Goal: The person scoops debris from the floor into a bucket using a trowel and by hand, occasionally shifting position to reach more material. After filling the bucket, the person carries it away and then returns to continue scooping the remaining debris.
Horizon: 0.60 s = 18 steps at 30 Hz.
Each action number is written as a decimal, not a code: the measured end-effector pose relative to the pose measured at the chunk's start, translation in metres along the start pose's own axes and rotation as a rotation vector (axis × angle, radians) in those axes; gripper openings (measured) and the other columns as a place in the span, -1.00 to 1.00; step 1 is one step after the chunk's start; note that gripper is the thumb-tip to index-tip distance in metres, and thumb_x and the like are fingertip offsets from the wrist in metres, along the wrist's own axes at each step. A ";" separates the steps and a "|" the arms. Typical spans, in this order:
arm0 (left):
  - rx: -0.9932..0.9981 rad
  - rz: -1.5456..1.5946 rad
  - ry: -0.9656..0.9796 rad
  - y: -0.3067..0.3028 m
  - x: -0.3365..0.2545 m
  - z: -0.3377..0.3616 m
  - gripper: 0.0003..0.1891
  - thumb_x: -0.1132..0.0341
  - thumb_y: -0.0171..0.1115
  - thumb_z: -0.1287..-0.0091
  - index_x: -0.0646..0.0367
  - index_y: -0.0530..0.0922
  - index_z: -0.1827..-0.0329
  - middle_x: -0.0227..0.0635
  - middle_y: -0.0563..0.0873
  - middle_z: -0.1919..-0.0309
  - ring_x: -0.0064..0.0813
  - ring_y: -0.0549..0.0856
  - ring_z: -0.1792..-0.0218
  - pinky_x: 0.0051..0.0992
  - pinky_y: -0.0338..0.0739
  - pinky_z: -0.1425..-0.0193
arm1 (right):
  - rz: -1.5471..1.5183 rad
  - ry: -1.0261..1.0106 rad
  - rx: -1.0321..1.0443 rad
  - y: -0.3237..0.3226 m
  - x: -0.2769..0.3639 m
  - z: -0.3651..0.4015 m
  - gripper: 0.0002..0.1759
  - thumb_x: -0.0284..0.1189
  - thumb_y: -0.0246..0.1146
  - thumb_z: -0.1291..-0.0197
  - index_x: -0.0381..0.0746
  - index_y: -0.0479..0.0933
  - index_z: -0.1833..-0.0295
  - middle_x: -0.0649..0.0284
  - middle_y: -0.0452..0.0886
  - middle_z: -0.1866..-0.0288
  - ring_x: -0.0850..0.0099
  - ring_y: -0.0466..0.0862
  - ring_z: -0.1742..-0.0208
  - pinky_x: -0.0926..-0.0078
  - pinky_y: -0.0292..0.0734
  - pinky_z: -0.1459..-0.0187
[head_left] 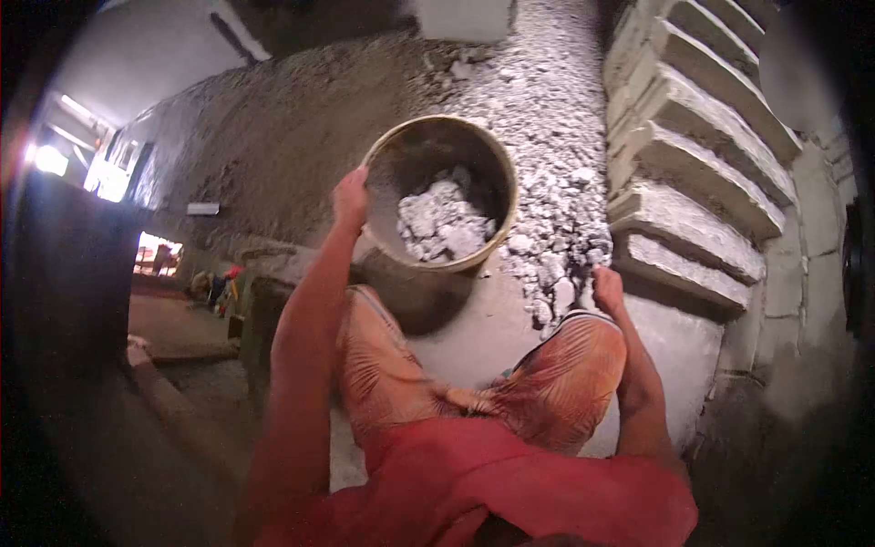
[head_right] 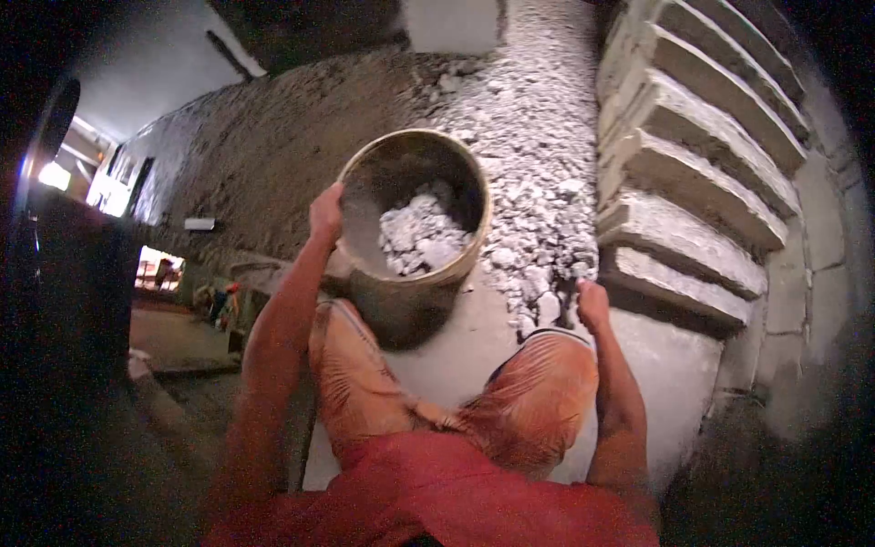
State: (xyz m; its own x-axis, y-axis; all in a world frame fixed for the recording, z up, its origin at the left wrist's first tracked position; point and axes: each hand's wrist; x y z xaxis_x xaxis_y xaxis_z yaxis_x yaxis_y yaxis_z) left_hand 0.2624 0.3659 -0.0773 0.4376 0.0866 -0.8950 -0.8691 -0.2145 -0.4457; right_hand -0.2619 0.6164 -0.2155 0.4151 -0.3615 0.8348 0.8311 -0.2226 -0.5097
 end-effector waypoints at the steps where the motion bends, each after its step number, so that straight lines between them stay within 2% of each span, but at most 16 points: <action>1: -0.031 0.054 0.005 0.002 0.000 0.002 -0.56 0.08 0.10 -0.36 0.29 0.60 -0.06 -0.08 0.69 0.01 -0.26 0.63 -0.04 -0.34 0.43 -0.13 | 0.192 -0.146 -0.033 0.000 -0.016 -0.012 -0.44 -0.05 -0.10 -0.40 -0.22 0.37 0.56 0.30 0.34 0.74 0.47 0.34 0.74 0.34 0.28 0.66; 2: -0.043 0.044 0.001 -0.001 -0.004 0.004 -0.56 0.08 0.10 -0.36 0.29 0.60 -0.06 -0.08 0.69 0.01 -0.26 0.63 -0.04 -0.34 0.43 -0.13 | 0.296 -0.361 -0.072 -0.005 -0.011 -0.015 -0.43 -0.08 -0.12 -0.41 -0.28 0.37 0.54 0.19 0.31 0.75 0.39 0.37 0.69 0.28 0.32 0.56; 4: -0.003 -0.050 0.000 -0.004 -0.014 0.008 -0.56 0.09 0.09 -0.37 0.30 0.60 -0.07 -0.08 0.69 0.01 -0.26 0.63 -0.04 -0.34 0.43 -0.14 | 0.324 -0.167 -0.010 -0.017 0.006 -0.012 -0.48 -0.17 -0.10 -0.38 -0.39 0.45 0.44 -0.14 0.50 0.52 -0.03 0.54 0.46 0.10 0.39 0.32; 5: -0.005 0.137 0.054 0.002 0.006 0.001 -0.57 0.10 0.07 -0.38 0.30 0.59 -0.07 -0.02 0.68 0.02 -0.22 0.64 -0.03 -0.34 0.43 -0.13 | 0.351 -0.230 0.000 -0.024 0.020 -0.012 -0.47 -0.16 -0.10 -0.37 -0.40 0.44 0.43 -0.14 0.48 0.52 -0.02 0.51 0.47 0.10 0.37 0.32; 6: 0.024 0.136 0.046 0.002 0.016 -0.007 -0.57 0.10 0.07 -0.38 0.30 0.59 -0.07 -0.02 0.68 0.02 -0.22 0.64 -0.03 -0.34 0.43 -0.13 | 0.380 -0.280 0.007 -0.029 0.029 -0.010 -0.46 -0.14 -0.09 -0.37 -0.41 0.44 0.43 -0.15 0.46 0.53 -0.01 0.49 0.48 0.10 0.35 0.33; 8: 0.000 0.104 0.056 0.010 0.032 -0.017 -0.58 0.11 0.06 -0.39 0.33 0.61 -0.01 0.03 0.69 0.08 -0.18 0.65 0.05 -0.35 0.45 -0.08 | 0.269 -0.152 -0.005 -0.039 0.047 -0.008 -0.44 -0.11 -0.06 -0.36 -0.41 0.40 0.45 -0.09 0.42 0.58 0.04 0.42 0.53 0.14 0.32 0.37; 11: 0.000 0.085 0.088 0.007 0.012 -0.006 -0.58 0.10 0.04 -0.41 0.37 0.61 0.10 0.04 0.69 0.19 -0.13 0.64 0.15 -0.30 0.45 0.00 | 0.201 -0.154 -0.004 -0.054 0.110 0.002 -0.45 -0.11 -0.05 -0.35 -0.40 0.38 0.47 0.01 0.39 0.63 0.14 0.41 0.55 0.16 0.30 0.39; 13: -0.012 0.070 0.095 0.005 -0.003 0.003 -0.57 0.10 0.02 -0.41 0.37 0.61 0.13 0.05 0.68 0.23 -0.09 0.63 0.18 -0.26 0.44 0.02 | 0.265 -0.186 0.099 -0.065 0.175 0.014 -0.48 -0.13 -0.03 -0.34 -0.39 0.40 0.44 0.10 0.41 0.64 0.26 0.41 0.56 0.23 0.31 0.41; 14: -0.031 0.048 0.098 0.003 -0.007 0.008 -0.57 0.09 0.01 -0.42 0.37 0.61 0.17 0.07 0.67 0.28 -0.05 0.62 0.21 -0.22 0.43 0.05 | 0.191 -0.075 0.152 -0.067 0.196 0.014 -0.49 -0.14 -0.01 -0.34 -0.39 0.39 0.44 0.20 0.37 0.66 0.38 0.38 0.56 0.28 0.30 0.44; 15: -0.045 0.040 0.093 0.005 -0.003 0.006 -0.57 0.09 0.01 -0.42 0.37 0.61 0.17 0.07 0.67 0.28 -0.05 0.62 0.21 -0.22 0.43 0.05 | 0.310 -0.312 0.073 -0.069 0.207 0.008 -0.49 -0.13 -0.01 -0.34 -0.39 0.40 0.44 0.22 0.33 0.67 0.39 0.37 0.56 0.30 0.29 0.45; 17: -0.032 -0.182 0.335 0.000 0.015 -0.004 -0.57 0.08 -0.01 -0.41 0.35 0.60 0.14 0.11 0.65 0.25 0.01 0.61 0.20 -0.18 0.42 0.05 | 0.309 -0.333 0.122 -0.061 0.252 0.009 -0.48 -0.12 0.00 -0.35 -0.40 0.43 0.42 0.22 0.30 0.68 0.39 0.37 0.56 0.31 0.30 0.46; 18: -0.044 -0.202 0.328 -0.003 0.015 -0.001 -0.57 0.08 -0.01 -0.41 0.35 0.60 0.14 0.11 0.65 0.25 0.01 0.61 0.20 -0.18 0.42 0.05 | 0.209 -0.115 0.232 -0.057 0.289 0.013 -0.48 -0.12 0.01 -0.35 -0.41 0.45 0.41 0.21 0.30 0.67 0.38 0.38 0.55 0.30 0.31 0.45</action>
State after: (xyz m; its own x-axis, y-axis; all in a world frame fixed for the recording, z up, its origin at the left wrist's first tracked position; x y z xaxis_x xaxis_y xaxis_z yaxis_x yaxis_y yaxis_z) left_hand 0.2718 0.3666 -0.0897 0.6554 -0.1826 -0.7329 -0.7504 -0.2674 -0.6044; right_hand -0.1840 0.5367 0.0577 0.6134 -0.2702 0.7421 0.7803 0.0621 -0.6224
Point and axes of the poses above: each hand's wrist, its own z-axis away from the middle knuckle, its own y-axis out of the palm, x = y × z
